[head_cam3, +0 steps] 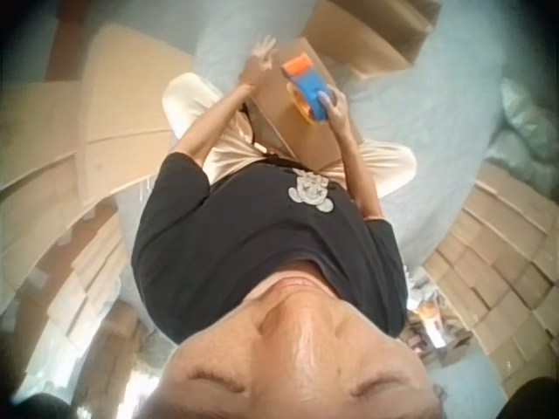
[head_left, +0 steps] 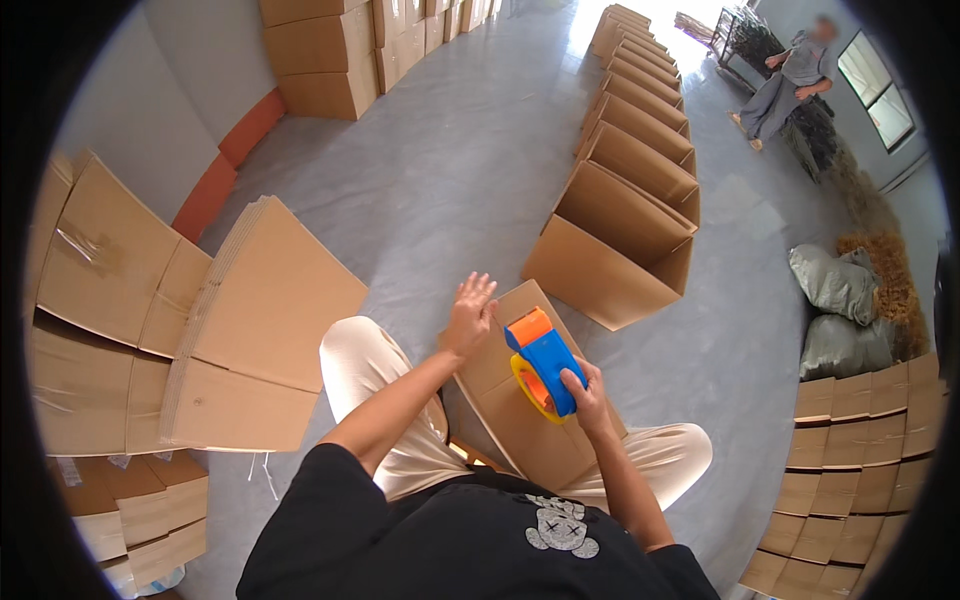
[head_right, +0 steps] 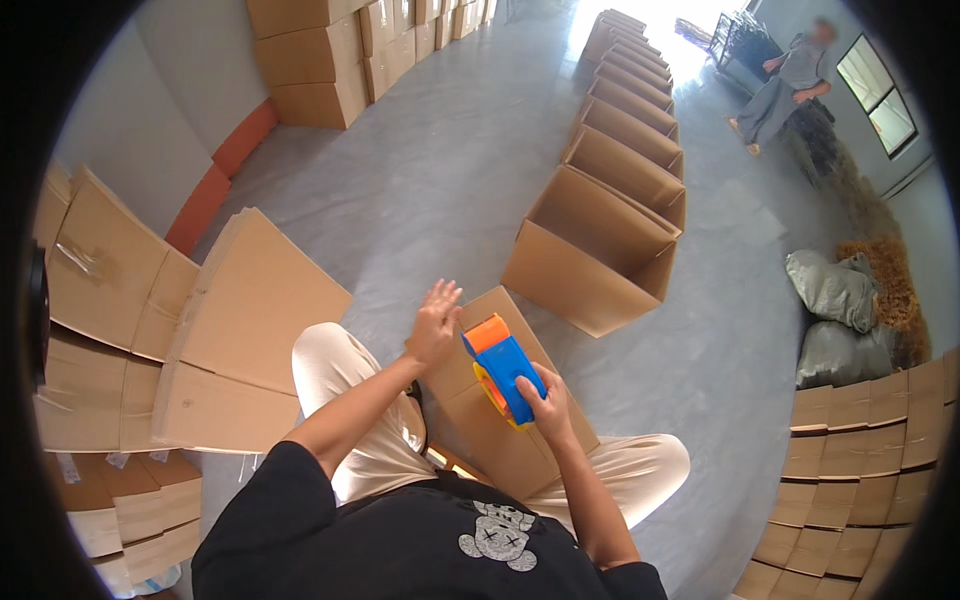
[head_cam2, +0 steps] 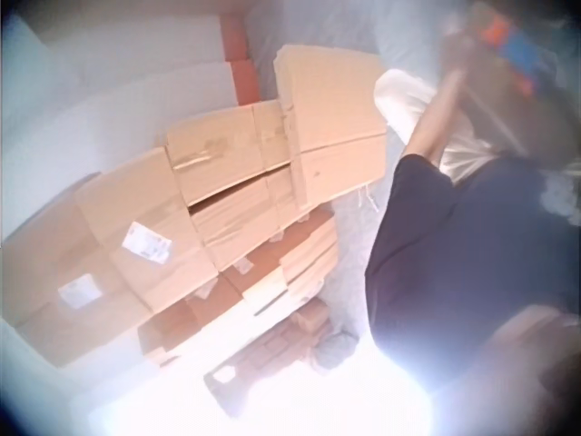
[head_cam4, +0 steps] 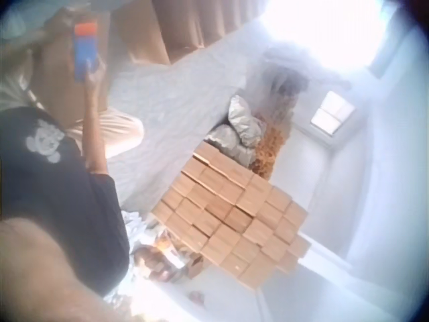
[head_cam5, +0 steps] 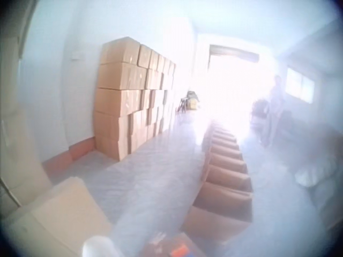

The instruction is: The person assembles flat-packed cardboard boxes by folding the flaps and securing them with a handheld tape dispenser. The person works on multiple boxes in sequence, placing each completed box in a line on the floor.

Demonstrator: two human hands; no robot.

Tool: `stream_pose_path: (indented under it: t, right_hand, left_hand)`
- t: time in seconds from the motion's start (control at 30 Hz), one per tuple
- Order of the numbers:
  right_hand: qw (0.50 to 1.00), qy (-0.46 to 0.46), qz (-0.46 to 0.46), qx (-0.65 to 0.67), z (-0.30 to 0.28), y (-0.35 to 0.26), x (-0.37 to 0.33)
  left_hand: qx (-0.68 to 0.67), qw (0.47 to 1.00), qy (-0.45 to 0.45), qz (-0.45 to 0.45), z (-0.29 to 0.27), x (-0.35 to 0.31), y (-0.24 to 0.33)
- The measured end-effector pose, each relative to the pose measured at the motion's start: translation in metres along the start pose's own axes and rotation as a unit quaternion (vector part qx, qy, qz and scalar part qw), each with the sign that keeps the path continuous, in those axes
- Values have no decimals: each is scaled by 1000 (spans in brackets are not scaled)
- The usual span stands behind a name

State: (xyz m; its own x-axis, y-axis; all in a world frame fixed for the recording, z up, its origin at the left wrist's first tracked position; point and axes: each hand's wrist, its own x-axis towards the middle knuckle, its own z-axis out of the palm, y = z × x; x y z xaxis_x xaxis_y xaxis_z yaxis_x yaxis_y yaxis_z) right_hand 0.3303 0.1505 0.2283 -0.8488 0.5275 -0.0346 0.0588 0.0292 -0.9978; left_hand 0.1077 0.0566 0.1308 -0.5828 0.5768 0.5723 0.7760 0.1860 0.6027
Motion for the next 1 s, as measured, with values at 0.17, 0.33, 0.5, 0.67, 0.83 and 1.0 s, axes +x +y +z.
stream_pose_path:
  t: [0.17,0.33,0.5,0.67,0.83,1.0]
  right_hand:
    - [997,-10,24,68,-1,3,-8]
    - [999,-19,13,45,2,-14,-4]
    - [999,-17,-1,40,2,-11,-2]
    - [999,-19,33,30,3,-14,1]
    - [995,-36,48,-85,-1,-33,-8]
    - [988,-49,130,-69,-24,-29,-52]
  left_hand:
    - [-457,711,-252,-470,-46,27,31]
    - [-584,559,-278,-519,-36,24,45]
    - [-605,560,-249,-508,-21,19,34]
    - [-636,537,-228,-506,-24,16,28]
    - [-451,764,-212,-410,-16,42,-20]
    - [-247,870,-164,-395,-10,75,-106]
